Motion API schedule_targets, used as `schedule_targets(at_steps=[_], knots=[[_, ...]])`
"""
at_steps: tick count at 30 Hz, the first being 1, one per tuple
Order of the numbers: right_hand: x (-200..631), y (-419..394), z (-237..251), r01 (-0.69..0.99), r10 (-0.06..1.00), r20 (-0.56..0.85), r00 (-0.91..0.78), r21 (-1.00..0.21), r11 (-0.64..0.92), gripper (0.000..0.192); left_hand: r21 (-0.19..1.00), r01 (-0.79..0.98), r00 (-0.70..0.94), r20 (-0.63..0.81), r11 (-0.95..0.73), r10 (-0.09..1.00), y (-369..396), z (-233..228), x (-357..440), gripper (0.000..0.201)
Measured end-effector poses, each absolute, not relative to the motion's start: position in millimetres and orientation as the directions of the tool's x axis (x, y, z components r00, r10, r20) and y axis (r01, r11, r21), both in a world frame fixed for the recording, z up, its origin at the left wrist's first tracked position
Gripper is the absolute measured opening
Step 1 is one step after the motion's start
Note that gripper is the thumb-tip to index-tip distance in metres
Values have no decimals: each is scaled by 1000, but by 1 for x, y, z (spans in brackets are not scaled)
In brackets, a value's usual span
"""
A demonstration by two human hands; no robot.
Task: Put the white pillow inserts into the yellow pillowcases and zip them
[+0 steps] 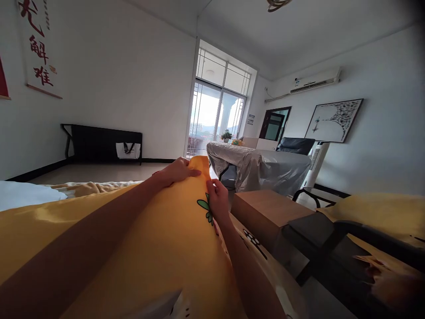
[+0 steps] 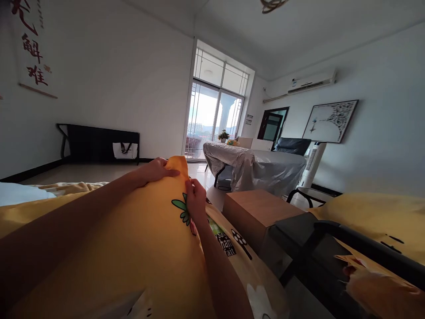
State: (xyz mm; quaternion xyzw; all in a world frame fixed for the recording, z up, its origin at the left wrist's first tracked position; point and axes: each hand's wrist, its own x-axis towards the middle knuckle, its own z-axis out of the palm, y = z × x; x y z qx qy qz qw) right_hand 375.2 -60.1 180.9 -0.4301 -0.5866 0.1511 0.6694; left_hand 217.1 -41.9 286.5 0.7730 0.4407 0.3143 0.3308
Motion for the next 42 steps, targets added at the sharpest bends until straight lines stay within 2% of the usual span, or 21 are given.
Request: schedule_targets(at_steps=[3,7,9,11,13,15,17,20,23,27,32,36,39,42], knots=[[384,-55,177,195,768,603,215,-797,571,37,814,462,451,126,-351,884,-37,284,215,45],[383,-57,189,64,805,582,112,-813,579,38,863,399,460,105,-311,882,-35,281,217,46],[377,-61,198,63,825,559,87,-829,555,36,860,394,441,133,-325,887,-38,280,221,46],[370,-65,205,121,825,549,136,-835,536,34,848,386,437,180,-365,881,-40,279,223,47],[366,-67,207,123,810,550,203,-835,536,32,893,267,479,203,-361,854,-40,279,221,48],[363,-68,206,50,796,556,238,-826,562,30,965,61,519,187,-254,834,-35,280,212,49],[363,-67,203,-20,789,557,257,-814,581,29,986,-29,502,155,-163,851,-30,282,197,49],[361,-64,199,-52,779,560,280,-802,595,30,963,168,557,84,-212,827,-28,286,174,41],[358,-62,200,-24,742,604,290,-771,637,29,877,357,678,-7,-321,735,-36,289,166,28],[356,-64,202,31,704,643,303,-745,667,28,783,453,625,62,-427,778,-50,291,176,19],[358,-69,204,155,648,680,343,-721,675,32,853,321,705,75,-412,705,-56,290,193,16],[359,-71,204,254,590,716,373,-691,677,35,932,186,733,80,-312,676,-56,285,201,24],[358,-73,204,334,528,738,421,-667,666,41,968,92,719,96,-232,688,-55,282,205,29],[359,-76,205,400,472,746,469,-656,640,44,972,81,686,106,-221,720,-53,283,207,28]])
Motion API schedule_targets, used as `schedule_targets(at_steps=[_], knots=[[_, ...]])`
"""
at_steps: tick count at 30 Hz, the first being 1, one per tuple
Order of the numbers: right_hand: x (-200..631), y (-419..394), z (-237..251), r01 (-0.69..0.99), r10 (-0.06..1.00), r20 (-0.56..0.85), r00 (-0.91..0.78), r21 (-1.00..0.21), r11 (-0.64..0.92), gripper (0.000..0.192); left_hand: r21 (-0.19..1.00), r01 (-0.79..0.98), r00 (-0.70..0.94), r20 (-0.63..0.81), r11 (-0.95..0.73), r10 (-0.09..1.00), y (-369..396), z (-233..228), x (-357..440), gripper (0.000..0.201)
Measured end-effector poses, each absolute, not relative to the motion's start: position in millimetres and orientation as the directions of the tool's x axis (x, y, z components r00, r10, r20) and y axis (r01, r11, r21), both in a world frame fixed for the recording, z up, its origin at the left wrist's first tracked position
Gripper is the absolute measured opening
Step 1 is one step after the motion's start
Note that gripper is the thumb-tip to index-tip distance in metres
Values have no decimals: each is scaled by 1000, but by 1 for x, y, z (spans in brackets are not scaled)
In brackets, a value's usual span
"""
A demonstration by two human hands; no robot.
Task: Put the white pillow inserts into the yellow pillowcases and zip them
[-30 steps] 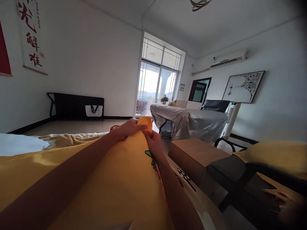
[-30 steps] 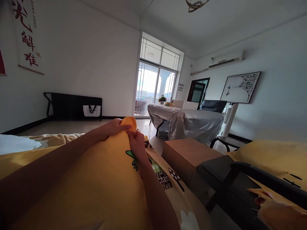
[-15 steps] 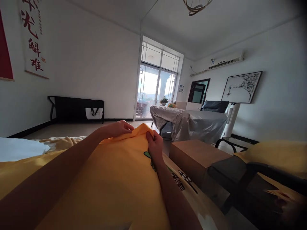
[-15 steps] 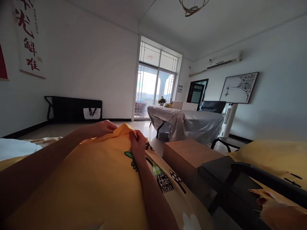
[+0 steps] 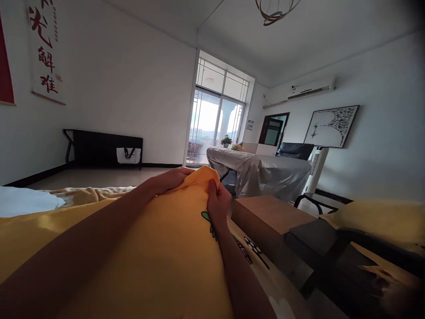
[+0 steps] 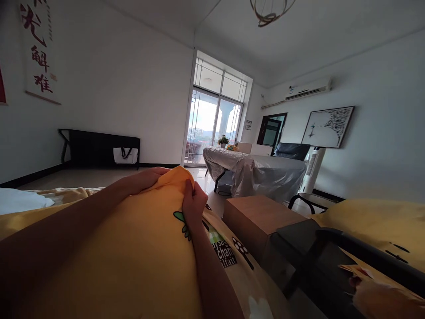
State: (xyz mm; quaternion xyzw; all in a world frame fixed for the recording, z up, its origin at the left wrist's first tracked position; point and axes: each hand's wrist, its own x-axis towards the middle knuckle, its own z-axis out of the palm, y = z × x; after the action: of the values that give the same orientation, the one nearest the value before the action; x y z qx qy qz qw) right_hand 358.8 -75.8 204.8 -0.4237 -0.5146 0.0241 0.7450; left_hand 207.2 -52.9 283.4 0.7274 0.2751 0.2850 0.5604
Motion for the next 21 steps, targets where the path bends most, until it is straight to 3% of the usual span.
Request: schedule_targets(at_steps=[3,7,9,11,14,15,17,21], knots=[[362,-76,207,331,501,720,481,-678,656,44,970,94,646,113,-226,755,-52,290,209,21],[369,-69,208,95,714,598,363,-787,610,43,973,135,574,78,-189,815,-49,295,214,13],[373,-67,208,95,775,550,313,-830,550,41,971,144,546,81,-189,834,-45,295,216,14],[377,-71,208,234,699,595,397,-802,549,37,970,144,518,93,-194,850,-39,293,216,13],[378,-83,214,548,352,782,515,-616,566,25,973,130,484,104,-189,869,-32,290,215,11],[377,-87,217,613,297,823,484,-561,557,22,974,127,477,105,-187,872,-31,290,215,11],[372,-92,224,660,360,852,381,-523,540,23,974,124,474,108,-188,874,-32,290,215,9],[364,-87,237,589,623,736,265,-635,500,25,968,145,484,112,-205,868,-43,292,217,7]])
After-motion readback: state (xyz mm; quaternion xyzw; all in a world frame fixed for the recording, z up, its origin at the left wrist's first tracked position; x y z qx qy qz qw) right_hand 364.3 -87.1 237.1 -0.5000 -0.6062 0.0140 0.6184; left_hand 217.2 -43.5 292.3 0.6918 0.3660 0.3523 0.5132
